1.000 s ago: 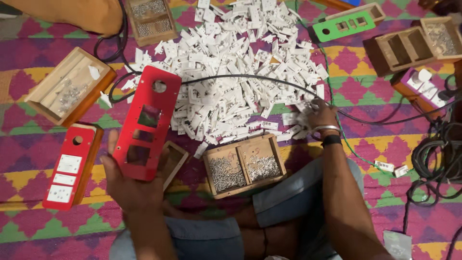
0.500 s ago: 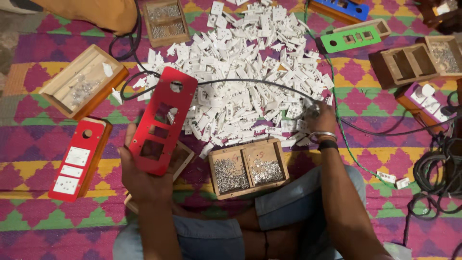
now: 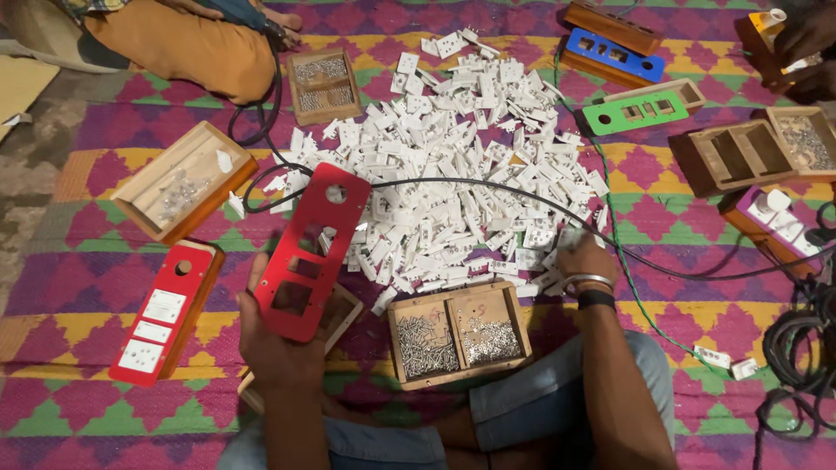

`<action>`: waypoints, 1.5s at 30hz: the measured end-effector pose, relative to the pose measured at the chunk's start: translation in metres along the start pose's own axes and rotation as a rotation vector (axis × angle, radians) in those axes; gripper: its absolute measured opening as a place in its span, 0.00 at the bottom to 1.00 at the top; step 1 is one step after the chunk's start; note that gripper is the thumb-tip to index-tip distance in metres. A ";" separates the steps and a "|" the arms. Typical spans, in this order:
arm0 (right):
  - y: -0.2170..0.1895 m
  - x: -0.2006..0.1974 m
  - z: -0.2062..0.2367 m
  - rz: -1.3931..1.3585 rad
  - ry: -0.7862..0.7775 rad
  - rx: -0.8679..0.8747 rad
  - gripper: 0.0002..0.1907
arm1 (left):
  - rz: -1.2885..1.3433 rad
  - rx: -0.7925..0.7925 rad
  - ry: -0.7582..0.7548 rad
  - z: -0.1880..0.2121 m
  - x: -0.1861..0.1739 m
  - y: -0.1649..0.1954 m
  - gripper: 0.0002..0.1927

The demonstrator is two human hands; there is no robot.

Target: The person sits on a colorful mat and assembles small white electrical components onto red and green plastic backplates. They pick up components, align them with the backplate, and secure them using small metal fasteners from a wooden box.

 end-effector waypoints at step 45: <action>-0.062 -0.009 -0.151 -0.456 0.375 -0.469 0.16 | -0.121 -0.171 0.311 -0.002 -0.038 -0.001 0.36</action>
Point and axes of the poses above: each hand's wrist, its own z-axis away from the middle knuckle, its own x-axis out of the palm, y = z × x, the point moved 8 cm from there along -z, towards the middle knuckle, and after that the axes turned 12 degrees about -z, right-handed, at the moved point
